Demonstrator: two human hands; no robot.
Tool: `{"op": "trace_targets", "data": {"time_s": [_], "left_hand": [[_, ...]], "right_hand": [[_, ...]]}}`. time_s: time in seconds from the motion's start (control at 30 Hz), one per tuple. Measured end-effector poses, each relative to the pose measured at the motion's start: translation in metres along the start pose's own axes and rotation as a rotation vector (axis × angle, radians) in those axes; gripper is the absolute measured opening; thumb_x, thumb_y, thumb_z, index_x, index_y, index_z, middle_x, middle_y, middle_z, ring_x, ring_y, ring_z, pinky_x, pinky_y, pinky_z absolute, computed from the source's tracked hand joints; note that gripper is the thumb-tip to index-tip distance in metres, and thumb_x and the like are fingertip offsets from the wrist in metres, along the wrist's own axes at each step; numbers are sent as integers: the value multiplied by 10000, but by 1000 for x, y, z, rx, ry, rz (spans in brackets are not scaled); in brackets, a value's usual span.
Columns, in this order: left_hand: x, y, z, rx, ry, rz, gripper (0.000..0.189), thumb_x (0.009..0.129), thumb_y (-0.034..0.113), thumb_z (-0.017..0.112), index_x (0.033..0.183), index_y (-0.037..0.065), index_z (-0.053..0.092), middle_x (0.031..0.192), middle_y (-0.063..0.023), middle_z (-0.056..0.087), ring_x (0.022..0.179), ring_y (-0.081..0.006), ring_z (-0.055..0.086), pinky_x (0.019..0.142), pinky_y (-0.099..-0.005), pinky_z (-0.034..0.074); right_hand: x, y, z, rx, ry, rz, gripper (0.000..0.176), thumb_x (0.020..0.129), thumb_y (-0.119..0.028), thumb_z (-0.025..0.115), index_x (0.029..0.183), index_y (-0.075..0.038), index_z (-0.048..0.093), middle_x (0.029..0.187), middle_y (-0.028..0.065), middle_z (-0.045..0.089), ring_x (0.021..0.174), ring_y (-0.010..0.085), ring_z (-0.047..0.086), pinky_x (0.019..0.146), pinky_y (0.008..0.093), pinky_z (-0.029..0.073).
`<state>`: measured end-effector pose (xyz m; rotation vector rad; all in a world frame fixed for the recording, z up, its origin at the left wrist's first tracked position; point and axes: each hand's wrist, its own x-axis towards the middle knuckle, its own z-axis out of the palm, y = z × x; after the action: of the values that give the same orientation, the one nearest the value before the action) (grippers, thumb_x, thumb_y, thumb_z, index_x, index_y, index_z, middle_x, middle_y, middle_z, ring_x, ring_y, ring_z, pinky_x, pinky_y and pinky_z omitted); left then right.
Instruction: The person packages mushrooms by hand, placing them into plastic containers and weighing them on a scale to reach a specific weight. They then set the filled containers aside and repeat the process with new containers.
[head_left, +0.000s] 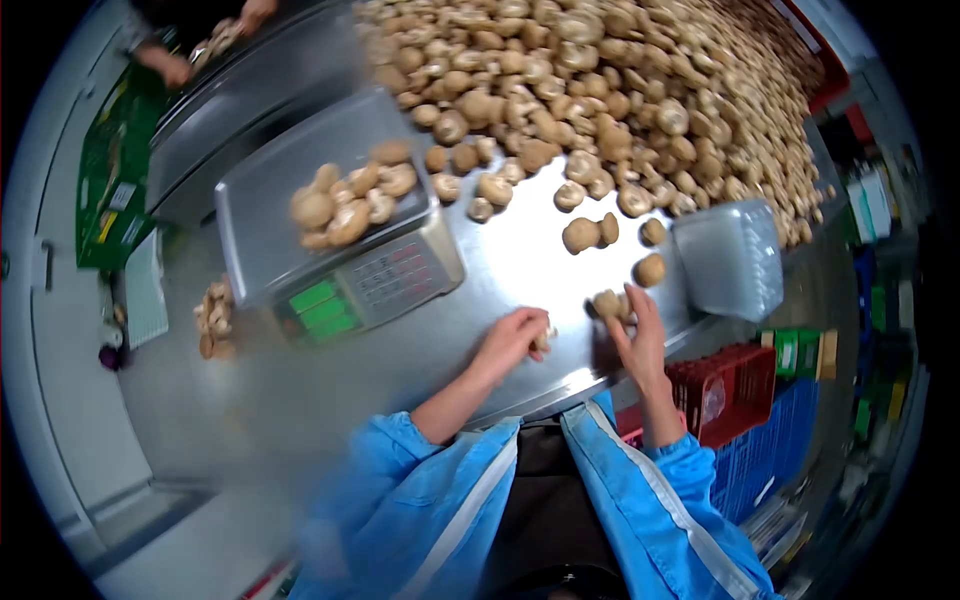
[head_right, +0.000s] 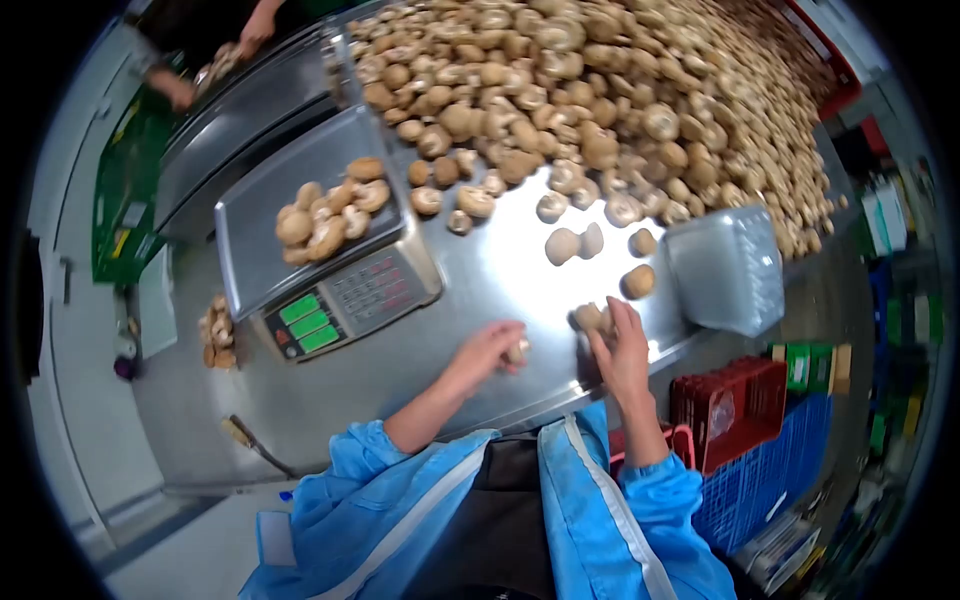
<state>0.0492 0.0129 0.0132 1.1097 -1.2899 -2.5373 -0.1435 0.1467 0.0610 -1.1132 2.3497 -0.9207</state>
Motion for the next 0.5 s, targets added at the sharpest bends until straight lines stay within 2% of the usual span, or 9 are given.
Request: {"op": "trace_targets", "data": {"time_s": [0.03,0.1,0.17,0.2,0.27,0.37,0.43,0.5], "left_hand": [[11,2,-1,-30,-15,41,456,974,361,561,1290,33,529,1027,-68,640,853,-157,639,692,-281,530],[32,8,1,-102,41,183,507,970,304,571,1380,40,433,1196,-106,581,964,-192,634,776,-303,536],[43,23,3,-79,134,308,585,959,203,571,1457,36,313,1344,-159,480,1066,-234,614,831,-320,540],[45,29,4,-13,171,349,628,944,165,576,1475,20,272,1373,-177,451,1063,-238,615,842,-317,537],[41,35,6,15,212,298,669,928,150,598,1483,9,251,1404,-183,424,1048,-233,621,849,-317,537],[43,24,12,45,223,307,731,908,140,630,1494,-4,218,1453,-195,369,1027,-225,627,861,-319,534],[54,17,17,58,200,321,760,897,129,647,1499,-10,204,1473,-200,343,1021,-222,629,869,-321,532],[73,20,29,36,190,349,776,889,112,659,1500,-14,197,1480,-199,333,1023,-221,628,877,-324,530]], "right_hand": [[9,3,5,109,58,6,597,838,-103,727,1370,-35,465,1355,182,499,1193,314,559,933,409,516],[24,-6,5,213,143,-80,687,826,-133,745,1422,-70,408,1399,186,470,1253,312,522,942,411,503],[32,1,-1,-5,234,-133,705,823,-175,742,1425,-76,390,1433,211,415,1238,385,511,964,423,484],[31,2,-9,-29,248,-36,700,827,-176,733,1424,-71,382,1436,215,401,1241,396,502,966,432,481],[30,9,-26,-45,227,166,701,830,-191,721,1412,-35,363,1432,232,373,1237,419,491,977,458,469],[33,52,-21,-221,273,213,723,816,-202,734,1403,-3,360,1402,250,389,1198,429,506,968,463,470],[48,74,-6,-22,249,179,709,799,-166,727,1385,7,367,1336,254,424,1152,430,517,961,462,475],[69,67,10,165,271,128,649,799,-118,704,1358,1,396,1312,250,436,1135,433,522,962,442,475]]}}
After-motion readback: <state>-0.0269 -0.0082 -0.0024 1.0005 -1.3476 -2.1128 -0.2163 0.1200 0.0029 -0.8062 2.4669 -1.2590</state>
